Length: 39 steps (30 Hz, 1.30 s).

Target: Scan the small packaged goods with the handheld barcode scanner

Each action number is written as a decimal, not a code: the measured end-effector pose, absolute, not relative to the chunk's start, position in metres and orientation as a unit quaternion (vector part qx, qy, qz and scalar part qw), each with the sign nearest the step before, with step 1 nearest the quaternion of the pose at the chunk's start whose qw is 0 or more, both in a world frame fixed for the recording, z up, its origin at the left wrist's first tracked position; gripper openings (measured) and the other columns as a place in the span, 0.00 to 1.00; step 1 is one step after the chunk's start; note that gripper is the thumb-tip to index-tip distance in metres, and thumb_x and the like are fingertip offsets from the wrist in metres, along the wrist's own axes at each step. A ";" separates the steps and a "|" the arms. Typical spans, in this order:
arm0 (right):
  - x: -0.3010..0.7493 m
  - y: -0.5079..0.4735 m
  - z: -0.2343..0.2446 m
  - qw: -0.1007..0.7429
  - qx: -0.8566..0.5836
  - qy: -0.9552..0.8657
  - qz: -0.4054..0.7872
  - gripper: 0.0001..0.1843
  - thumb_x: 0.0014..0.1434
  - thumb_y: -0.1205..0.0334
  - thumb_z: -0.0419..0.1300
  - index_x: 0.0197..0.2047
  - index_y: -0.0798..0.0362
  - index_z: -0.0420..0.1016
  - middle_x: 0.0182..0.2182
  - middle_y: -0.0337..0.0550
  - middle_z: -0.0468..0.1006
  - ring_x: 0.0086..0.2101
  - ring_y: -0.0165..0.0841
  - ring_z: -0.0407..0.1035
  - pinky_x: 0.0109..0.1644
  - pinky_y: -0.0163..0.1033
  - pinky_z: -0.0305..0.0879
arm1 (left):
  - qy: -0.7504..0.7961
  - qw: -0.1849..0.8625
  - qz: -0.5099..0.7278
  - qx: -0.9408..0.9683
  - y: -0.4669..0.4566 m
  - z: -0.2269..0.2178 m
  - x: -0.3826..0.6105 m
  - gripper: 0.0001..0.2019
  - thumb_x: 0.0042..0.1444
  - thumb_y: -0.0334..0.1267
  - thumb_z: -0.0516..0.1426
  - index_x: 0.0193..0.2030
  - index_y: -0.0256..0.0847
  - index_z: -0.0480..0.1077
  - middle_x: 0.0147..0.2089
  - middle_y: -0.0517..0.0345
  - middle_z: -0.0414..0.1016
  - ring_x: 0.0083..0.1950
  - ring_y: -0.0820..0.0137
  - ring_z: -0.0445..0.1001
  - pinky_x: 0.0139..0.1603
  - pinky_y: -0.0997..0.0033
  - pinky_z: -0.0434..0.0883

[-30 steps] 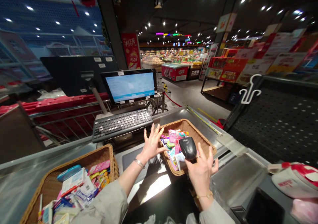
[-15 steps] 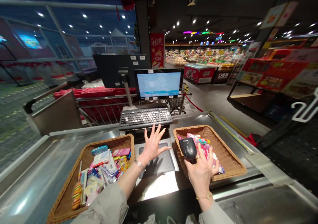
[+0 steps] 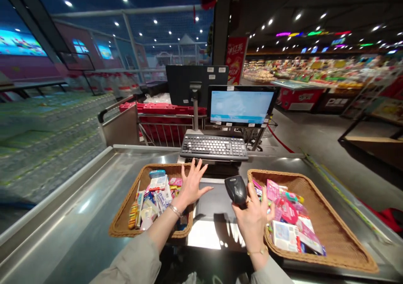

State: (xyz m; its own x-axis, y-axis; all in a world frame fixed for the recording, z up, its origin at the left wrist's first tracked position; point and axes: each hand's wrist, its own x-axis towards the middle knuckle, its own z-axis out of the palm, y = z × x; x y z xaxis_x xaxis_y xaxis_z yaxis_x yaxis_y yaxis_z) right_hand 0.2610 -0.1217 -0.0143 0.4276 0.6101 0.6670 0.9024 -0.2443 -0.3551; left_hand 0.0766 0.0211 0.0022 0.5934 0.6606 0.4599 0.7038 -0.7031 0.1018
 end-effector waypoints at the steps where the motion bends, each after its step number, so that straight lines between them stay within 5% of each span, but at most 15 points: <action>1: 0.258 -0.119 -0.015 0.366 -0.759 -0.500 -0.200 0.14 0.57 0.53 0.54 0.39 0.50 0.77 0.56 0.46 0.73 0.64 0.53 0.48 0.60 0.64 0.39 | -0.389 0.048 -0.237 -0.889 0.022 0.001 0.071 0.42 0.56 0.56 0.58 0.72 0.46 0.46 0.74 0.44 0.44 0.75 0.50 0.36 0.68 0.31 0.36; 28: 0.206 -0.087 -0.030 0.368 -0.721 -0.577 -0.110 0.09 0.52 0.56 0.57 0.34 0.49 0.76 0.56 0.43 0.73 0.65 0.50 0.46 0.62 0.63 0.37 | -0.524 0.051 -0.157 -0.836 0.018 -0.038 -0.040 0.36 0.58 0.53 0.56 0.70 0.45 0.51 0.71 0.40 0.53 0.74 0.48 0.43 0.66 0.28 0.34; 39: 0.193 -0.082 -0.023 0.388 -0.702 -0.591 -0.091 0.10 0.52 0.55 0.57 0.32 0.50 0.76 0.56 0.46 0.74 0.65 0.52 0.46 0.62 0.64 0.36 | -0.484 -0.054 -0.063 -0.871 -0.006 -0.048 -0.068 0.28 0.46 0.62 0.62 0.54 0.57 0.72 0.71 0.53 0.56 0.73 0.43 0.44 0.63 0.24 0.28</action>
